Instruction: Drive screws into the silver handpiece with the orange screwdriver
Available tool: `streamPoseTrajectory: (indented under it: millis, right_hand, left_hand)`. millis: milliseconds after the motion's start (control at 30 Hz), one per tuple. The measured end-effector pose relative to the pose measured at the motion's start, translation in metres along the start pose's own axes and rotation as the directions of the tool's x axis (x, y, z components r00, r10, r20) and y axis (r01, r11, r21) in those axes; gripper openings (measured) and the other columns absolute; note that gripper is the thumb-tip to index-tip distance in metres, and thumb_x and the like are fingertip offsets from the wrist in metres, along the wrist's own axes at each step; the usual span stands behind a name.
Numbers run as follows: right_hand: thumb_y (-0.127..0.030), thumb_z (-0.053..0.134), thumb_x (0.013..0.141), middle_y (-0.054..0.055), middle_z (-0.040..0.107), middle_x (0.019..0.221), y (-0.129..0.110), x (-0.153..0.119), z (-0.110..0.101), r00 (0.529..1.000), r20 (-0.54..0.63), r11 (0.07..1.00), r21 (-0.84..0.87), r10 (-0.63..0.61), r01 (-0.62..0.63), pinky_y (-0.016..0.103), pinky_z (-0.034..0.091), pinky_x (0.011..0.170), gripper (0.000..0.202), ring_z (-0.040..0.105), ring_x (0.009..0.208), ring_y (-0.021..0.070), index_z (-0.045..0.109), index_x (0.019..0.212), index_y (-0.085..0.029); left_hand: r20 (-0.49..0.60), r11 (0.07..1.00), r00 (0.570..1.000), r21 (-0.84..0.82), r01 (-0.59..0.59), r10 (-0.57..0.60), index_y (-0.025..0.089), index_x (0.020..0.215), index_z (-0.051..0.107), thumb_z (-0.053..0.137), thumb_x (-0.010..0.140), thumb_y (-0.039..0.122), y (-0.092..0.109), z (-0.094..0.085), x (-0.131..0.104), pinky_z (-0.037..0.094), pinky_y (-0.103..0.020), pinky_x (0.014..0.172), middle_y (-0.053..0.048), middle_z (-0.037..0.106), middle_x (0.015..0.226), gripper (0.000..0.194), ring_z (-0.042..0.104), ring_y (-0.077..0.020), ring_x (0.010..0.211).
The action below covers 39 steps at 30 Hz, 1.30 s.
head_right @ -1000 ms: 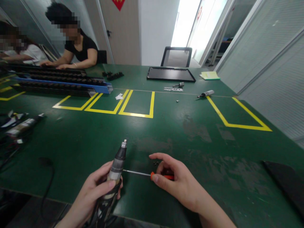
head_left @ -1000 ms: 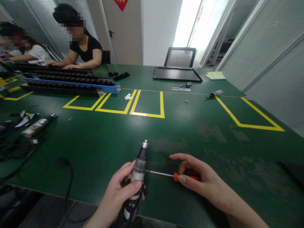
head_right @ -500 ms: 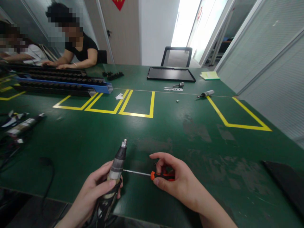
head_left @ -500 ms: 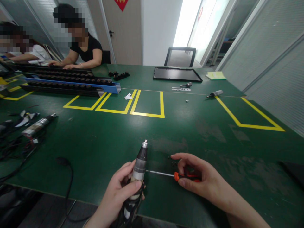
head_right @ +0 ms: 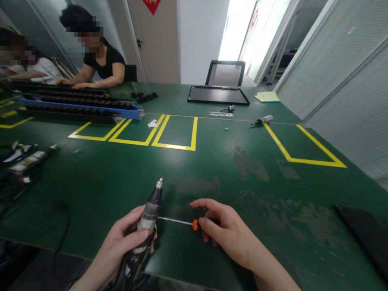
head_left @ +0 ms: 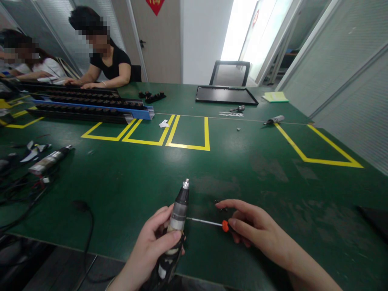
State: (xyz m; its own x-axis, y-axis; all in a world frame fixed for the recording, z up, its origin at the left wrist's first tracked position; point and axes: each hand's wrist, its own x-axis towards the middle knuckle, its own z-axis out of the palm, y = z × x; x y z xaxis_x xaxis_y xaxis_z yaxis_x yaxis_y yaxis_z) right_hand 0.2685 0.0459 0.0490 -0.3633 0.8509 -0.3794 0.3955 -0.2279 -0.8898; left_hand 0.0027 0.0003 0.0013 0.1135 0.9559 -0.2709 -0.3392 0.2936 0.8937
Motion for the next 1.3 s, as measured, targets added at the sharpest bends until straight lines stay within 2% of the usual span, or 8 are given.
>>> streamPoseTrajectory:
  millis: [267,400,500,667,833,933,1100,1300]
  right_hand:
    - [-0.023,0.069,0.077,-0.001,0.064,0.080,-0.0037,-0.0017,-0.0017,0.982,-0.098,0.980,-0.130,-0.161,0.148,0.030,0.048,0.067,0.043,0.061,0.071,0.0171,0.069,0.120,-0.020]
    - [-0.015,0.069,0.075,-0.002,0.061,0.084,0.0007,-0.0006,-0.0010,0.985,-0.069,0.976,-0.161,-0.161,0.148,0.031,0.051,0.072,0.052,0.063,0.073,0.0165,0.066,0.127,-0.022]
    - [-0.019,0.072,0.078,-0.002,0.060,0.086,0.0007,-0.0012,-0.0010,0.987,-0.028,0.979,-0.135,-0.159,0.154,0.031,0.052,0.075,0.055,0.064,0.077,0.0166,0.063,0.132,-0.023]
    - [-0.039,0.060,0.092,0.001,0.067,0.082,-0.0001,-0.0016,0.0000,1.000,-0.012,0.995,0.096,-0.011,0.012,0.026,0.049,0.055,0.051,0.062,0.069,0.0167,0.055,0.138,-0.020]
    - [-0.039,0.063,0.088,-0.002,0.067,0.073,0.0002,0.0003,0.0015,0.995,0.027,0.983,0.158,0.095,-0.098,0.024,0.047,0.052,0.055,0.062,0.061,0.0149,0.053,0.138,-0.019]
    - [-0.039,0.068,0.084,-0.001,0.067,0.075,-0.0014,0.0001,0.0001,0.999,0.010,0.989,0.135,0.052,-0.053,0.025,0.047,0.053,0.057,0.063,0.064,0.0161,0.054,0.136,-0.020]
    - [-0.024,0.075,0.076,-0.001,0.067,0.083,-0.0007,-0.0001,-0.0024,0.990,-0.068,0.991,0.046,-0.121,0.125,0.032,0.052,0.075,0.056,0.065,0.077,0.0177,0.060,0.130,-0.021]
    - [-0.028,0.075,0.081,0.000,0.066,0.085,-0.0019,-0.0001,-0.0029,0.988,-0.045,0.985,0.074,-0.150,0.153,0.030,0.053,0.072,0.052,0.063,0.077,0.0172,0.062,0.130,-0.021]
  left_hand:
    - [-0.023,1.000,1.000,0.007,-0.005,0.005,0.022,0.121,0.078,0.086,0.077,0.031,-0.0007,0.0007,-0.0004,0.059,-0.026,0.055,-0.004,0.064,0.091,0.046,0.066,-0.0171,0.068]
    - [-0.027,1.000,1.000,0.001,0.000,0.000,0.022,0.119,0.079,0.088,0.075,0.033,0.0007,0.0017,0.0000,0.058,-0.026,0.054,-0.004,0.063,0.090,0.046,0.065,-0.0170,0.066]
    - [-0.022,1.000,1.000,0.004,0.003,-0.003,0.021,0.119,0.079,0.087,0.075,0.033,0.0016,0.0022,0.0002,0.058,-0.026,0.054,-0.004,0.063,0.090,0.046,0.065,-0.0168,0.066]
    - [-0.005,1.000,1.000,0.025,0.001,-0.001,0.023,0.118,0.080,0.088,0.075,0.034,0.0001,0.0011,0.0006,0.058,-0.025,0.054,-0.003,0.061,0.089,0.045,0.063,-0.0162,0.067]
    - [0.006,1.000,1.000,0.016,-0.004,0.004,0.024,0.119,0.080,0.087,0.076,0.035,0.0001,0.0010,0.0001,0.059,-0.027,0.056,-0.003,0.062,0.090,0.045,0.064,-0.0166,0.066]
    - [-0.010,1.000,1.000,0.019,0.002,-0.002,0.024,0.117,0.080,0.088,0.075,0.035,0.0017,0.0021,0.0001,0.059,-0.027,0.055,-0.003,0.063,0.089,0.044,0.065,-0.0167,0.065]
    - [0.005,1.000,1.000,0.031,-0.007,0.007,0.023,0.119,0.079,0.087,0.076,0.034,0.0004,0.0006,0.0008,0.058,-0.027,0.055,-0.003,0.063,0.086,0.046,0.065,-0.0172,0.064]
    - [-0.002,0.999,1.000,0.044,-0.016,0.016,0.022,0.120,0.079,0.087,0.075,0.036,-0.0014,-0.0007,0.0010,0.058,-0.028,0.054,-0.003,0.063,0.085,0.048,0.065,-0.0180,0.062]
